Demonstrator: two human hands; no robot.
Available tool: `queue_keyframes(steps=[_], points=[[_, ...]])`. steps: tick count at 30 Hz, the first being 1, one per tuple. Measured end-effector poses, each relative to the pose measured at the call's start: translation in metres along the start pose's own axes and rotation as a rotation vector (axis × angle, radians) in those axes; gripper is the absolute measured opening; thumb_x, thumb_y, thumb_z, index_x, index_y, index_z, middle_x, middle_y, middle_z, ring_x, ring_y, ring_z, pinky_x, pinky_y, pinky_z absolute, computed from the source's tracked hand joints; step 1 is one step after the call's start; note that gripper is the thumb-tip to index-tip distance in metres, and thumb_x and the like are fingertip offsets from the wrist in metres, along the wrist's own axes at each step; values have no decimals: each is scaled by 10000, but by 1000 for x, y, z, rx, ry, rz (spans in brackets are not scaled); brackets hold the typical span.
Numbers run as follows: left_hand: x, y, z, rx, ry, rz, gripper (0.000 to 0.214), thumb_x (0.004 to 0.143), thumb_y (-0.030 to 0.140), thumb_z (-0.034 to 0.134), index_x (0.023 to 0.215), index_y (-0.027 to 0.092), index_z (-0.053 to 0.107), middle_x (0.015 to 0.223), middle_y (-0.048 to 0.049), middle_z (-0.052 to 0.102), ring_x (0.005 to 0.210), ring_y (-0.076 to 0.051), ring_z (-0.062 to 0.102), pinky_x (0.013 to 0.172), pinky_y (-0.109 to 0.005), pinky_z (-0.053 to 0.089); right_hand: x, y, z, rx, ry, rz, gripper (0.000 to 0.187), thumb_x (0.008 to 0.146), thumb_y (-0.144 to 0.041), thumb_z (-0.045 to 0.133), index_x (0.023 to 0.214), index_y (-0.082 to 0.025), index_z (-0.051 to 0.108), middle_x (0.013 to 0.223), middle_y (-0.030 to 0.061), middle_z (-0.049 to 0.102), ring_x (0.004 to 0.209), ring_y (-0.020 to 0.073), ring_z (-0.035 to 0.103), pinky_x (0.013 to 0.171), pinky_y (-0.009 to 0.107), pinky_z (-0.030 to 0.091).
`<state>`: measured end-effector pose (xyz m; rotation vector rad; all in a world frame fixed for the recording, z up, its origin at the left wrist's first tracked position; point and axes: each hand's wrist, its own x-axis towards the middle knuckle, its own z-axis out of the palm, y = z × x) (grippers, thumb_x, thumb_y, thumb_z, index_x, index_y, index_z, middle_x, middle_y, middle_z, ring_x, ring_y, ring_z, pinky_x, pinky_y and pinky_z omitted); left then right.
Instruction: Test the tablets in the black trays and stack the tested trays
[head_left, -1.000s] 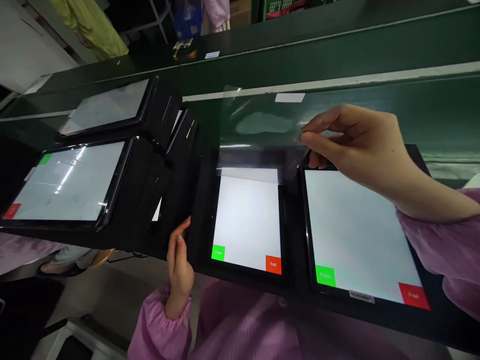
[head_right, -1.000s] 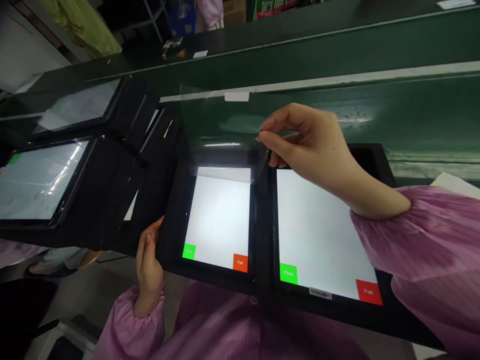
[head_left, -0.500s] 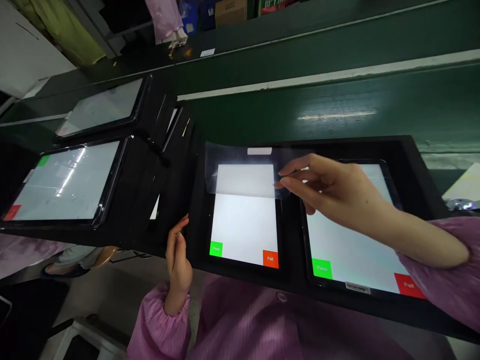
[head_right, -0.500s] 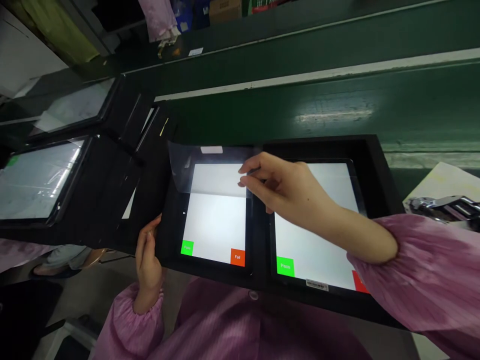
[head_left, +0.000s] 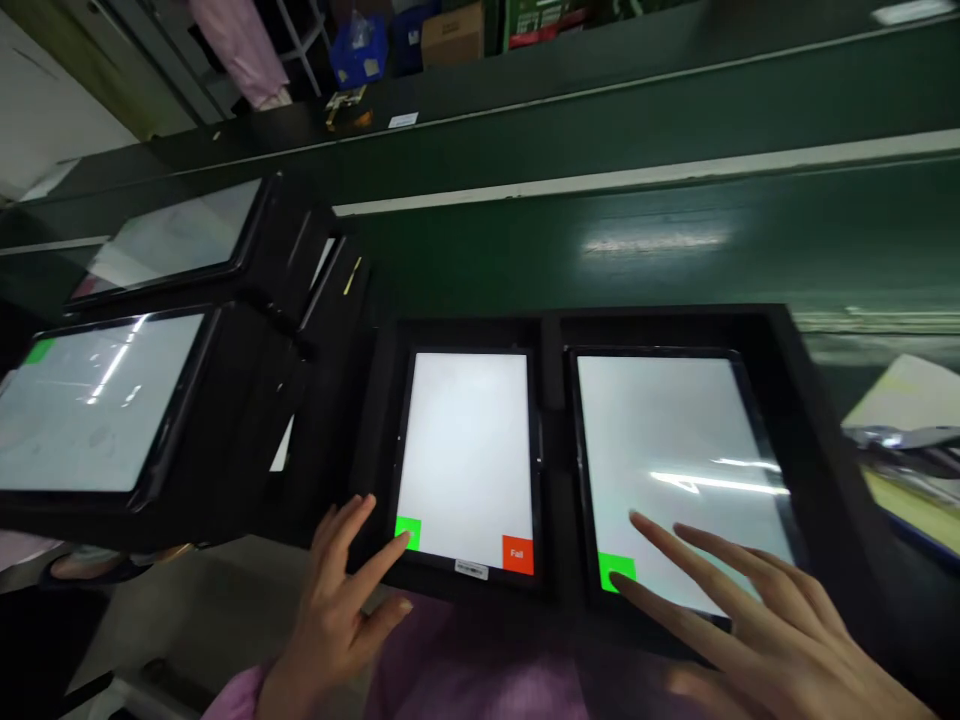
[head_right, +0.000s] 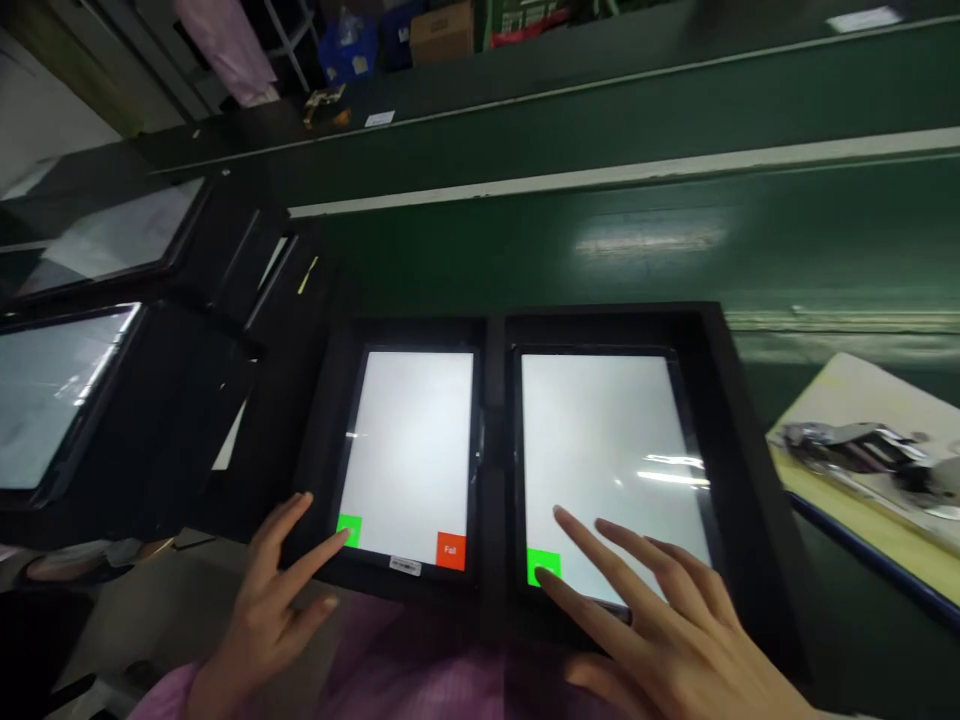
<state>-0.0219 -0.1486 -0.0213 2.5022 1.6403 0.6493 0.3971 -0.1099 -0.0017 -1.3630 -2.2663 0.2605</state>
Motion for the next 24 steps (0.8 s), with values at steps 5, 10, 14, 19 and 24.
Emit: queue_keyframes(steps=[5, 10, 14, 19, 24], points=[[28, 5, -1, -30, 37, -103, 656, 1073, 435, 541, 1689, 365, 327, 1754, -65, 319, 1545, -316, 418, 1260, -518, 414, 0, 20, -16, -104, 1, -127, 527, 1013, -348, 570, 1534, -421, 593, 1595, 42, 571, 1252, 360, 663, 847, 547, 617], [53, 4, 13, 100, -55, -119, 659, 1069, 474, 526, 1686, 377, 317, 1731, -109, 376, 1475, -403, 505, 1240, -735, 329, 9, 21, -10, -185, 68, -146, 268, 1083, -349, 556, 1280, -247, 706, 1448, 132, 662, 1241, 333, 627, 935, 517, 555], [57, 0, 13, 125, -11, -20, 622, 1047, 407, 572, 1647, 334, 425, 1681, -101, 466, 1460, -344, 535, 1337, -584, 219, 7, 22, -2, -216, 77, -152, 435, 1074, -382, 545, 1494, -280, 602, 1463, 129, 664, 1220, 354, 653, 936, 562, 546], [51, -2, 10, 51, 38, 177, 597, 1016, 317, 625, 1602, 293, 509, 1528, -112, 614, 1413, -291, 574, 1361, -504, 188, 10, 32, -5, -258, 146, -113, 765, 950, -433, 555, 1673, -504, 315, 1422, 42, 704, 1084, 415, 732, 831, 679, 539], [63, 7, -13, 164, -87, 85, 526, 1070, 437, 530, 1578, 301, 540, 1633, -117, 523, 1524, -329, 466, 1361, -530, 132, 52, 41, -29, -145, 188, 9, 688, 898, -513, 554, 1544, -689, 397, 1336, -58, 742, 1105, 432, 721, 927, 733, 507]])
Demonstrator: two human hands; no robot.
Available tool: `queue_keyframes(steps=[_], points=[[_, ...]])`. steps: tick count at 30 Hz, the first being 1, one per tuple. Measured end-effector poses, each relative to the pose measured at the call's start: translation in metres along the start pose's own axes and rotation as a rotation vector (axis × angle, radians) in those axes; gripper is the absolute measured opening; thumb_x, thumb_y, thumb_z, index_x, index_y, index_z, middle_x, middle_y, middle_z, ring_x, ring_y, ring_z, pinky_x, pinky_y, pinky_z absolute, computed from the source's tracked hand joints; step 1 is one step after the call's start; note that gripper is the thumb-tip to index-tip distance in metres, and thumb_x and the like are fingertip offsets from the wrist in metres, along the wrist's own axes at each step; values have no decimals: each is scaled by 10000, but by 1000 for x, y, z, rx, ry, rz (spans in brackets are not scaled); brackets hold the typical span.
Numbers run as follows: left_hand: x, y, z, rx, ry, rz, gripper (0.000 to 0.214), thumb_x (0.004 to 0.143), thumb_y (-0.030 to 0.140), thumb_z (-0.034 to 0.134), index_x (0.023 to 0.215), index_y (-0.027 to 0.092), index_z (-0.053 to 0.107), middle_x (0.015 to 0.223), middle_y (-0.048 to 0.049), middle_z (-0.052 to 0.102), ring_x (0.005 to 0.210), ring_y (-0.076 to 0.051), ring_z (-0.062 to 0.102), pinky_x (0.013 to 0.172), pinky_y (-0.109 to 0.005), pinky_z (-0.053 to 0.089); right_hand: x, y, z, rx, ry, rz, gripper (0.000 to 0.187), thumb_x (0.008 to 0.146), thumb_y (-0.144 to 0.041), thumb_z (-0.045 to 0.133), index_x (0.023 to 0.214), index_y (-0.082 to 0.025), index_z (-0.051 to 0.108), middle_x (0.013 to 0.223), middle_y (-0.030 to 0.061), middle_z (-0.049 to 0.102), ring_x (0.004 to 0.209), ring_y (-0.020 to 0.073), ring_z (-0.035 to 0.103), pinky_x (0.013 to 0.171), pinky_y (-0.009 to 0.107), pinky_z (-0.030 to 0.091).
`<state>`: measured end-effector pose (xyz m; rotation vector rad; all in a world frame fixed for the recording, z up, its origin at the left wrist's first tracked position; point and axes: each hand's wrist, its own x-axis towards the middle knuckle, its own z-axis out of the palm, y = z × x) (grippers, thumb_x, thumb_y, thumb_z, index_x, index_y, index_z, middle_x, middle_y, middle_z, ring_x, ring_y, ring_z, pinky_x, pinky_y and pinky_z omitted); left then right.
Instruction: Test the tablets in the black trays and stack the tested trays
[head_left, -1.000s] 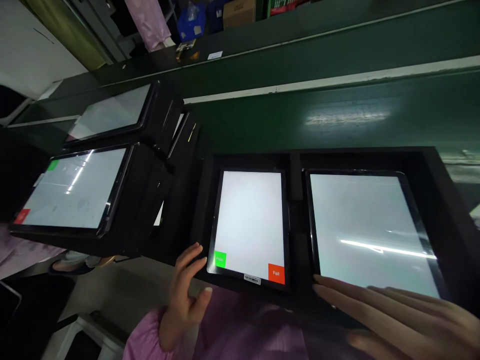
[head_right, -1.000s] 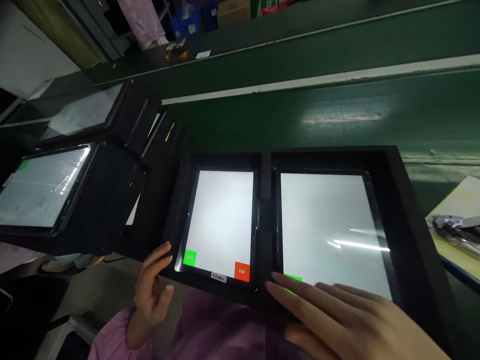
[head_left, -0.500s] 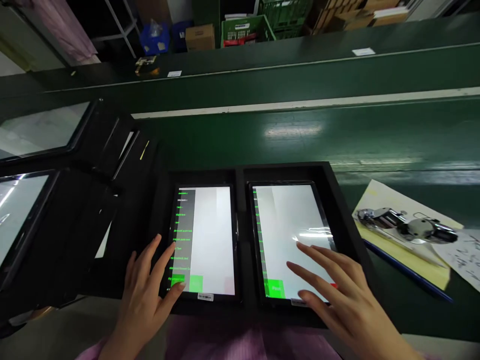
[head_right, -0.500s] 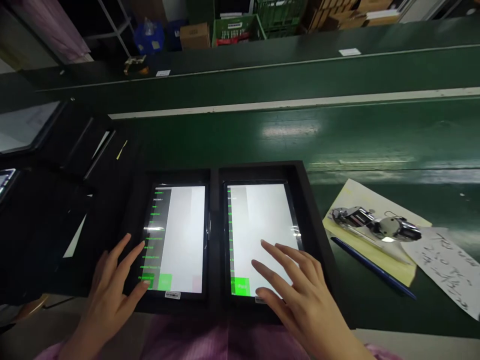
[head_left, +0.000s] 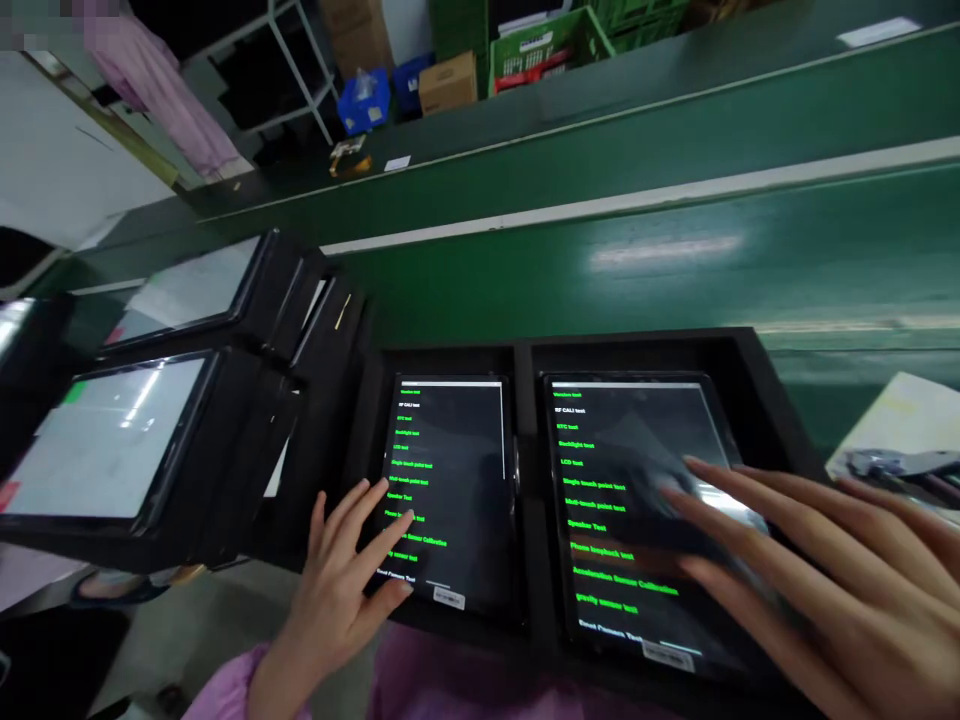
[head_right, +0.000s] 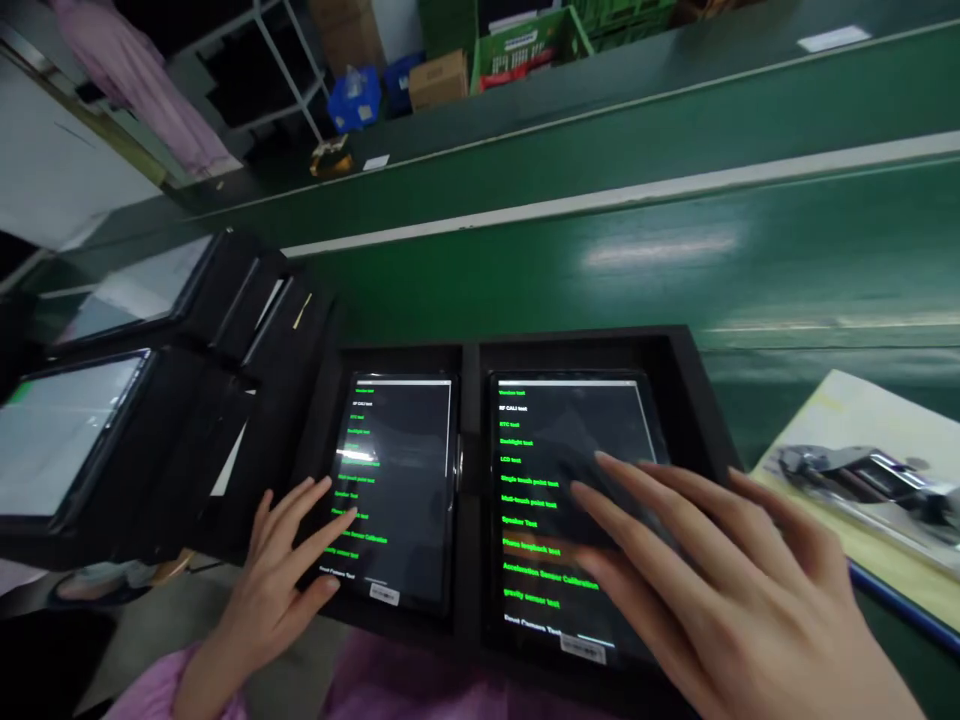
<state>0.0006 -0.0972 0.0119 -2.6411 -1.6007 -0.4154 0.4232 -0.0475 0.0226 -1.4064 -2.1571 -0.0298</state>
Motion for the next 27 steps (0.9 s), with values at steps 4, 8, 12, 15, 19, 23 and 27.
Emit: queue_keyframes(steps=[4, 8, 12, 15, 19, 23, 27], points=[[63, 12, -42, -135, 220, -42, 598, 1051, 469, 557, 1623, 325, 461, 1621, -104, 527, 1478, -348, 513, 1319, -541, 273, 74, 7, 17, 127, -189, -119, 419, 1067, -493, 433, 1412, -506, 670, 1314, -17, 757, 1224, 371, 697, 1050, 644, 516], [159, 17, -32, -197, 93, 46, 315, 1070, 366, 544, 1327, 289, 708, 1313, -68, 740, 1228, -303, 683, 1114, -481, 512, 133, 13, 58, -31, -387, -87, 414, 1109, -397, 450, 1248, -143, 746, 1238, 177, 735, 1137, 359, 690, 921, 511, 576], [222, 17, 32, -132, -69, 28, 305, 1062, 326, 498, 1179, 202, 751, 1111, -111, 763, 1045, -306, 694, 937, -447, 579, 141, 11, 75, -92, -421, -37, 410, 1139, -368, 432, 1103, -117, 755, 1091, 162, 719, 1049, 298, 670, 915, 416, 534], [231, 18, 65, -131, -25, 28, 297, 1048, 296, 473, 1085, 188, 747, 1057, -132, 722, 1009, -316, 656, 874, -437, 569, 134, 4, 72, -100, -426, -5, 431, 1152, -395, 401, 1124, -122, 734, 1112, 145, 708, 1038, 293, 634, 915, 412, 497], [228, 18, 71, -133, 7, 37, 239, 1035, 320, 512, 1047, 218, 728, 1020, -105, 704, 964, -297, 636, 830, -407, 546, 135, -4, 69, -85, -453, 32, 409, 1143, -436, 440, 1138, -130, 711, 1159, 143, 695, 1078, 313, 603, 890, 415, 465], [229, 21, 66, -65, 12, 45, 208, 1026, 298, 523, 1031, 205, 710, 1012, -100, 705, 952, -292, 634, 797, -399, 535, 139, -5, 72, -86, -482, 76, 423, 1139, -466, 445, 1140, -125, 696, 1148, 150, 690, 1084, 333, 605, 887, 431, 456], [231, 28, 65, -8, -37, 3, 180, 1011, 277, 539, 1022, 189, 696, 1020, -111, 699, 981, -299, 630, 797, -402, 537, 135, 2, 78, -73, -464, 40, 485, 1143, -501, 395, 1105, -120, 693, 1122, 149, 693, 1053, 331, 617, 895, 452, 480]])
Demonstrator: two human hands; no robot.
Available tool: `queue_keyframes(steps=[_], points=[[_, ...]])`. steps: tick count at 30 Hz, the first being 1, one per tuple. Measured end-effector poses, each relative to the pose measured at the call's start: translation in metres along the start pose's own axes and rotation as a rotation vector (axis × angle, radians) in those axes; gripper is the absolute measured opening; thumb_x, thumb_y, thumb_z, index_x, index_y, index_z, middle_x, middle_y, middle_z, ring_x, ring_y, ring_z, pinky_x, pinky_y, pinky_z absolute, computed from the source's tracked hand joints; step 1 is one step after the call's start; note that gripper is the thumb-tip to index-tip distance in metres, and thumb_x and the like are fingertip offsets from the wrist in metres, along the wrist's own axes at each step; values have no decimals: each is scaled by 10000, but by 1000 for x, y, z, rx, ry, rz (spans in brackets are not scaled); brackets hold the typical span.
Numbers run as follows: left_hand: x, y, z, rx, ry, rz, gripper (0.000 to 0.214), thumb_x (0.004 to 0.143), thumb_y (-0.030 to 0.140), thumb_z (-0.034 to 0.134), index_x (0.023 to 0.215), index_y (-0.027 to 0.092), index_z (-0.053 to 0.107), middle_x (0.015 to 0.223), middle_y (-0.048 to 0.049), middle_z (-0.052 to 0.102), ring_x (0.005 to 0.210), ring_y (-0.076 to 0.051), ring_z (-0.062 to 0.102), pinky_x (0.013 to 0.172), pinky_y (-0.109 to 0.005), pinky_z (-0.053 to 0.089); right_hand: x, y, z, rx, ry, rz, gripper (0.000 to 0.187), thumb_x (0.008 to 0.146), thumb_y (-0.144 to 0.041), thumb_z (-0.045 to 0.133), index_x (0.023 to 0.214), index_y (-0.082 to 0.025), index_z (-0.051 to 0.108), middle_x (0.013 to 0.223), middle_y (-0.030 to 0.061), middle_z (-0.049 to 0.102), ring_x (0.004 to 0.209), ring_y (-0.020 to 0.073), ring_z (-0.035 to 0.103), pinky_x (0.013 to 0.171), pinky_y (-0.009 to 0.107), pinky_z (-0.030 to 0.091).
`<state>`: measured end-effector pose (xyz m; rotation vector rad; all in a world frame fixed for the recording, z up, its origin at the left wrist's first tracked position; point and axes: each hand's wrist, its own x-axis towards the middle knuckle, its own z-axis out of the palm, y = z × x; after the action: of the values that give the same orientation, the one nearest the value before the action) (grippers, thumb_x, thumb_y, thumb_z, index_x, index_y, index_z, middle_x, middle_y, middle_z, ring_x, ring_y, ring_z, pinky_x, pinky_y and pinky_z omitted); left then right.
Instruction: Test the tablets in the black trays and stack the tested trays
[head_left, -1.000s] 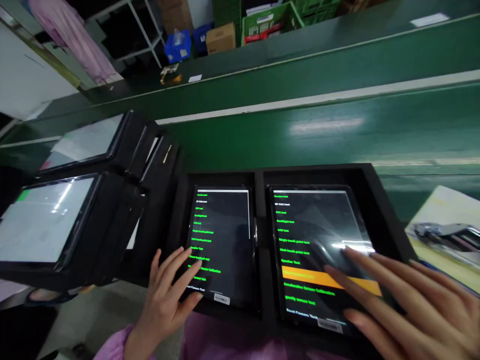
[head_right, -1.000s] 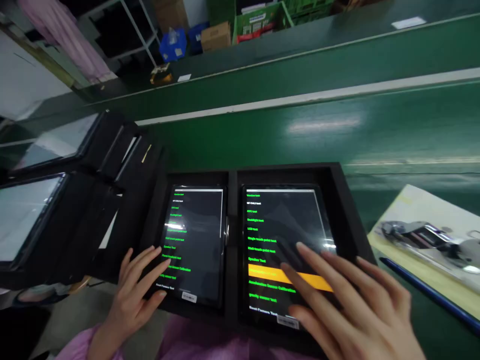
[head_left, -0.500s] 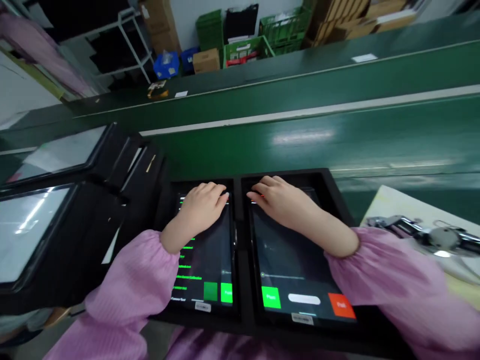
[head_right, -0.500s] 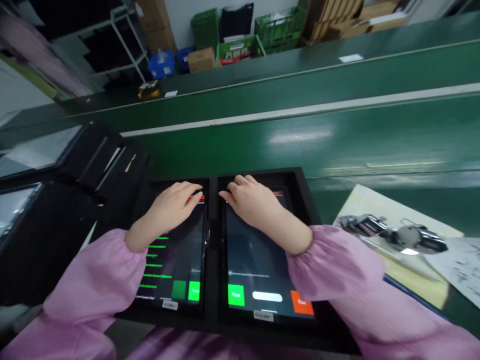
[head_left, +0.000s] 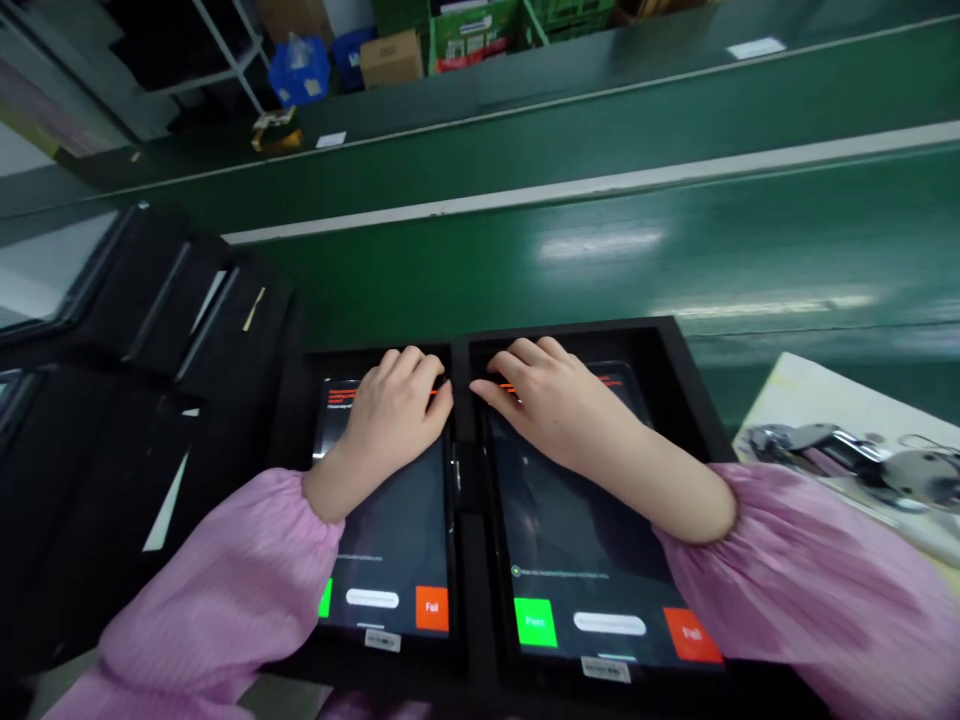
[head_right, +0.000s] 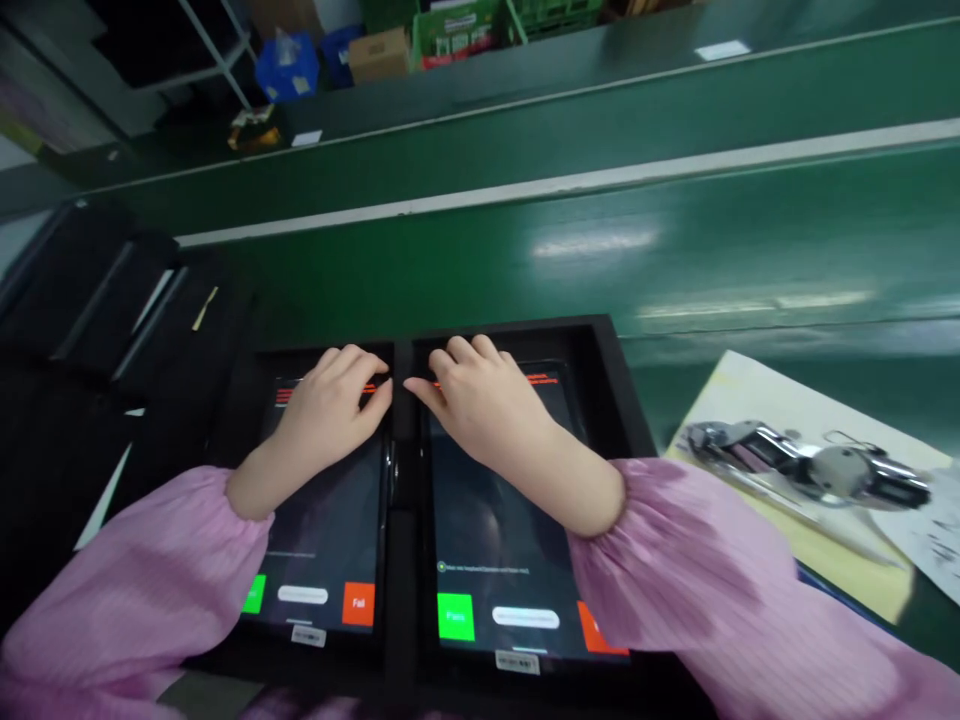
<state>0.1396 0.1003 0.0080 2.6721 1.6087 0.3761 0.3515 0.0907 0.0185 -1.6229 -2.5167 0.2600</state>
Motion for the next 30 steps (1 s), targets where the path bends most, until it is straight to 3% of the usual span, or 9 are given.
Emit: queue_keyframes(steps=[7, 11, 16, 21, 30], points=[[2, 9, -8, 23, -99, -85, 161, 1025, 259, 560, 1077, 162, 677, 1091, -114, 696, 1072, -291, 631, 863, -395, 536, 0, 21, 21, 64, 279, -230, 532, 1145, -507, 338, 1039, -149, 716, 1004, 149, 731, 873, 316, 645, 856, 513, 516], [1, 9, -9, 11, -131, -98, 181, 1049, 278, 540, 1103, 163, 668, 1125, -105, 692, 1114, -297, 630, 859, -406, 536, 3, 25, 23, 75, 364, -355, 511, 1150, -488, 336, 1058, -161, 717, 992, 141, 745, 897, 332, 671, 817, 513, 502], [1, 9, -10, 19, -143, -97, 183, 1060, 293, 528, 1106, 176, 661, 1139, -92, 689, 1132, -284, 631, 866, -398, 527, 1, 24, 22, -4, 354, -392, 501, 1162, -451, 329, 1077, -140, 713, 1008, 130, 742, 916, 308, 664, 802, 479, 497], [2, 8, -10, 23, -126, -91, 227, 1082, 238, 452, 1083, 179, 671, 1105, -94, 695, 1118, -291, 637, 857, -409, 522, -3, 16, 25, -88, 289, -272, 504, 1168, -342, 272, 1077, -110, 711, 1014, 136, 707, 892, 282, 630, 839, 441, 504], [2, 7, -13, 65, -31, -82, 174, 1049, 176, 505, 1009, 189, 674, 1031, -87, 700, 1036, -272, 649, 857, -397, 537, -1, 5, 21, -98, 259, -193, 347, 1141, -285, 417, 1026, -135, 707, 995, 113, 686, 932, 280, 637, 811, 403, 503]])
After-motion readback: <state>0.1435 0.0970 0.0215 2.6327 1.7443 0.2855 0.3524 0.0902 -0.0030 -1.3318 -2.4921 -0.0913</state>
